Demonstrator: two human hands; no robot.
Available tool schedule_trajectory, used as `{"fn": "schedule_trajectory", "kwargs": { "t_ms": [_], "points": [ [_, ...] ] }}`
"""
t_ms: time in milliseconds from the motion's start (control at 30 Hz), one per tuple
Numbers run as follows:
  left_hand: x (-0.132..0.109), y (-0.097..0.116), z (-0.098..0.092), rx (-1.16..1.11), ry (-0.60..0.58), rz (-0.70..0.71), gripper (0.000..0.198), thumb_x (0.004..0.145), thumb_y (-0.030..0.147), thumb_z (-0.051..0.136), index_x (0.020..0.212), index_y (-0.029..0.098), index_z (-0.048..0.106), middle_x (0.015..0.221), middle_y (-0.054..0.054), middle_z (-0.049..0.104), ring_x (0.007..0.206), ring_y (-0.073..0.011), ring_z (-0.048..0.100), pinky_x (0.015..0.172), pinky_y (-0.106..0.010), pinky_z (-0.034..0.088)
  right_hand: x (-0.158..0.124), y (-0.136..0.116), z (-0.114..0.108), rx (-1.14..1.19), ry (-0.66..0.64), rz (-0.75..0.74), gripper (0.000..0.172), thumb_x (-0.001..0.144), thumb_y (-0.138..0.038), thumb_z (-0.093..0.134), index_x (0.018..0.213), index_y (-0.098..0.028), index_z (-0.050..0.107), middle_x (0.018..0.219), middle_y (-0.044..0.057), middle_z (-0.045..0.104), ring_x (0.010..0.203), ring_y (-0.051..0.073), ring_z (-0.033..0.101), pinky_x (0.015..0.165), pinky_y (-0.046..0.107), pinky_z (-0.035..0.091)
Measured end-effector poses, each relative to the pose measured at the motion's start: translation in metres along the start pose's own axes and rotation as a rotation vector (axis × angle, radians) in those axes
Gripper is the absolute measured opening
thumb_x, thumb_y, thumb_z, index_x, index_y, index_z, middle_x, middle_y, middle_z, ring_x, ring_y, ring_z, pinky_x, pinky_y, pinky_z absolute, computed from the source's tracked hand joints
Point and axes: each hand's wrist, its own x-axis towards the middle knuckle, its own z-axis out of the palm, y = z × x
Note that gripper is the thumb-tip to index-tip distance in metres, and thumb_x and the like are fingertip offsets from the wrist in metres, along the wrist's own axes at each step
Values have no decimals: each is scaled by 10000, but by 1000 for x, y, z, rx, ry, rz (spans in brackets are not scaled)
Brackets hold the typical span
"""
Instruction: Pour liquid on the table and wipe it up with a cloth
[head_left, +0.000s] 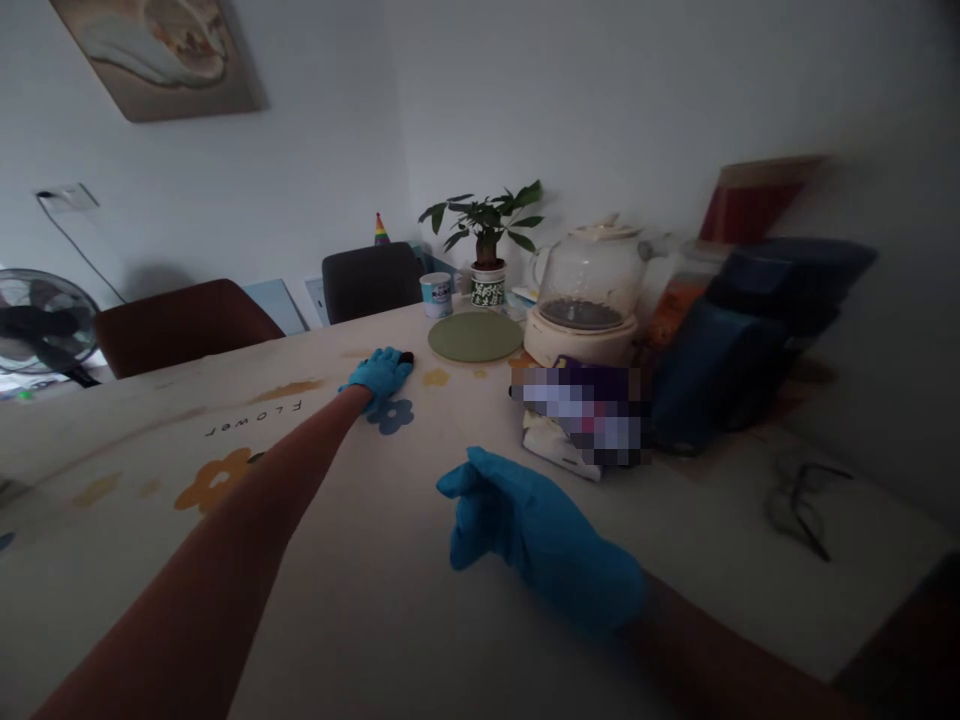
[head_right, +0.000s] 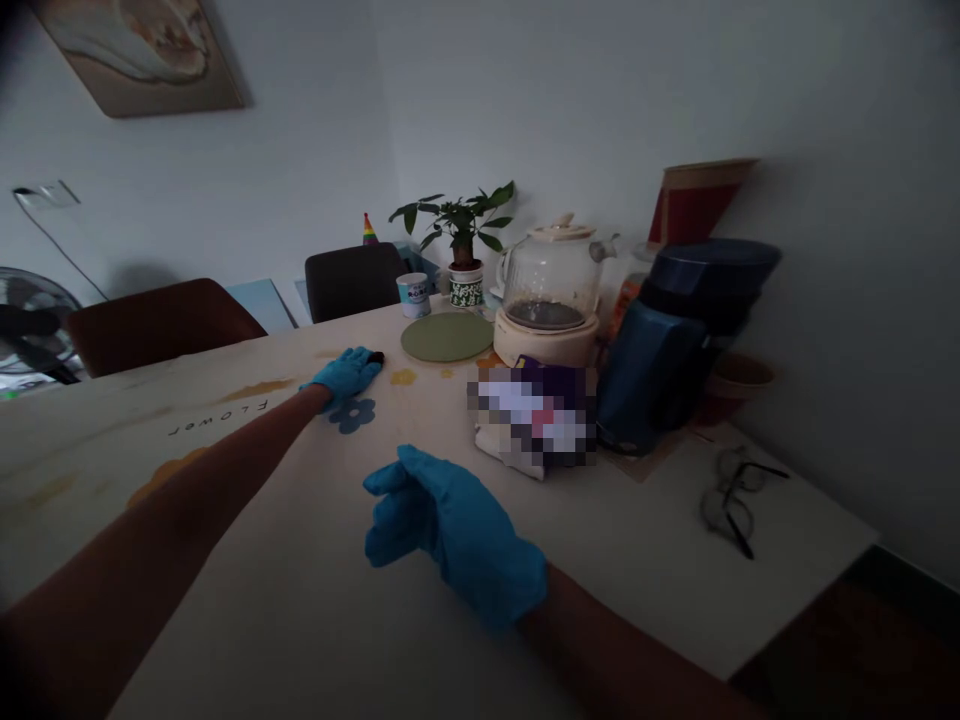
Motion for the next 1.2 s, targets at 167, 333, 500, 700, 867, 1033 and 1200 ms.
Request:
{"fn": "schedule_trajectory", "kwargs": {
  "t_ms": [167, 333, 500, 700, 867, 1033, 1200],
  "points": [
    [46, -25, -1, 14, 82, -310, 678, 1011, 491, 229, 1491, 75, 467, 1620, -273, 319, 1507, -457, 282, 1192, -631, 311, -5, -2, 2, 14, 29, 0, 456, 850, -647, 706, 920, -206, 797, 741, 32, 686, 635, 196, 702, 699, 389, 606],
    [63, -20, 1, -7, 49, -178, 635, 1011, 501, 277, 1516, 177, 481, 1564, -175, 464, 1418, -386, 435, 1205, -543, 329, -13, -13, 5, -8, 47, -63, 434, 922, -640, 634, 938, -243, 807, 783, 47, 701, 646, 186, 685, 796, 414, 592],
    [45, 8, 7, -33, 8, 70, 615, 1028, 512, 287, 1531, 214, 478, 1598, -83, 458, 1454, -282, 421, 1255, -379, 274, -7, -16, -4, -66, 42, -116, 423, 917, -634, 625, 936, -251, 805, 705, 33, 686, 641, 202, 700, 762, 419, 607],
    [-9, 38, 7, -68, -9, 221, 567, 1029, 482, 331, 1488, 212, 528, 1563, -87, 503, 1415, -276, 474, 1246, -376, 312, -1, -29, -13, -91, 169, -267, 340, 871, -558, 691, 897, -233, 786, 682, 22, 690, 644, 207, 696, 687, 392, 623],
    [-53, 70, 5, -113, -49, 351, 585, 1035, 527, 327, 1523, 248, 492, 1581, -50, 486, 1442, -253, 443, 1273, -371, 273, 2, -40, -20, -79, 295, -393, 296, 864, -487, 692, 902, -206, 777, 686, 9, 682, 608, 184, 677, 659, 369, 621],
    [-108, 97, 3, -84, -96, 609, 559, 1044, 528, 320, 1505, 268, 499, 1560, -72, 493, 1421, -284, 455, 1245, -433, 321, 4, -46, -25, -97, 352, -466, 264, 883, -446, 659, 894, -205, 765, 664, -5, 660, 579, 161, 642, 616, 323, 591],
    [-195, 98, 1, -63, -106, 751, 577, 1060, 565, 286, 1518, 279, 489, 1581, -82, 468, 1431, -299, 456, 1257, -482, 317, 4, -48, -25, -87, 366, -470, 249, 866, -431, 690, 884, -192, 759, 676, 2, 668, 620, 166, 667, 628, 318, 603]
  ]
}}
